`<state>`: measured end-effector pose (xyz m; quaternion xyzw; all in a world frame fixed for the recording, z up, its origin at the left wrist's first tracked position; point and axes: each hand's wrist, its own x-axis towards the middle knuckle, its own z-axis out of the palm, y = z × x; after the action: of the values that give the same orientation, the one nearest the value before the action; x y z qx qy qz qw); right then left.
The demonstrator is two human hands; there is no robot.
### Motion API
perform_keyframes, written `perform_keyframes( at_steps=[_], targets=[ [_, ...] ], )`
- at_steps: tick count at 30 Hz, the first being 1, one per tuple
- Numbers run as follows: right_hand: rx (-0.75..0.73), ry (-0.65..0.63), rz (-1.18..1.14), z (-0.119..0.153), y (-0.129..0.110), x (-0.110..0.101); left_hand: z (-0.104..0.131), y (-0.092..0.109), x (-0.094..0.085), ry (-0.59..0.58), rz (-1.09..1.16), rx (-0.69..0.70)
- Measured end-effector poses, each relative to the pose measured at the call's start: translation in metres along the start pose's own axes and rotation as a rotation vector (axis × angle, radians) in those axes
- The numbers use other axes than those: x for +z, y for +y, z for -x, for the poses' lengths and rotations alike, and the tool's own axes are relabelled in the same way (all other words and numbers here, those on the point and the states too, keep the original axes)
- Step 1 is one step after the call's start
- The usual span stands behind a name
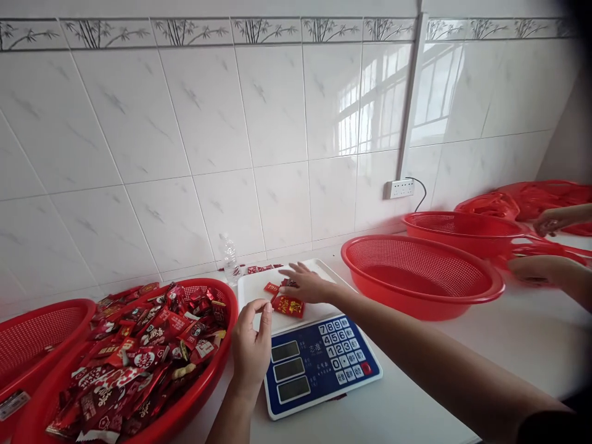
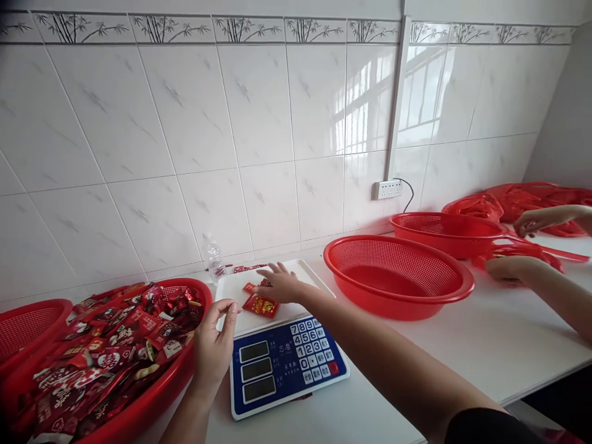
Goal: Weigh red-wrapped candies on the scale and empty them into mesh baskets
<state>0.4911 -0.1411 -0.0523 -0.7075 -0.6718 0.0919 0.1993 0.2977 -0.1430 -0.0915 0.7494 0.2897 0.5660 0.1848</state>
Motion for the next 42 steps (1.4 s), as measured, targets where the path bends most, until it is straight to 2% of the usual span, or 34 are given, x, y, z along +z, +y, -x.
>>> perform_keyframes(
  at_steps=[3,5,14,22,26,35,38,42],
  targets=[
    [-0.084,-0.153,0.045,-0.003,-0.010,0.008,0.000,0.000,0.000,-0.003,-0.009,0.015],
    [-0.119,-0.188,0.072,-0.006,-0.013,0.014,0.001,-0.001,0.001,-0.010,-0.008,0.019],
    [-0.139,-0.003,0.082,-0.010,-0.014,0.022,0.002,-0.002,0.001,-0.028,-0.042,0.076],
    [-0.030,0.107,-0.079,-0.014,-0.010,0.022,0.002,-0.006,0.002,-0.020,-0.072,0.108],
    [0.053,0.172,-0.239,-0.010,0.002,0.010,0.003,-0.008,0.004,-0.017,-0.080,0.096],
    [0.168,0.230,-0.479,0.007,0.040,-0.044,0.004,-0.009,0.006,-0.016,-0.070,0.106],
    [0.178,0.193,-0.490,0.016,0.044,-0.049,0.004,-0.009,0.006,-0.017,-0.065,0.104],
    [0.176,0.143,-0.459,0.020,0.042,-0.040,0.005,-0.010,0.006,-0.017,-0.075,0.107]
  ],
)
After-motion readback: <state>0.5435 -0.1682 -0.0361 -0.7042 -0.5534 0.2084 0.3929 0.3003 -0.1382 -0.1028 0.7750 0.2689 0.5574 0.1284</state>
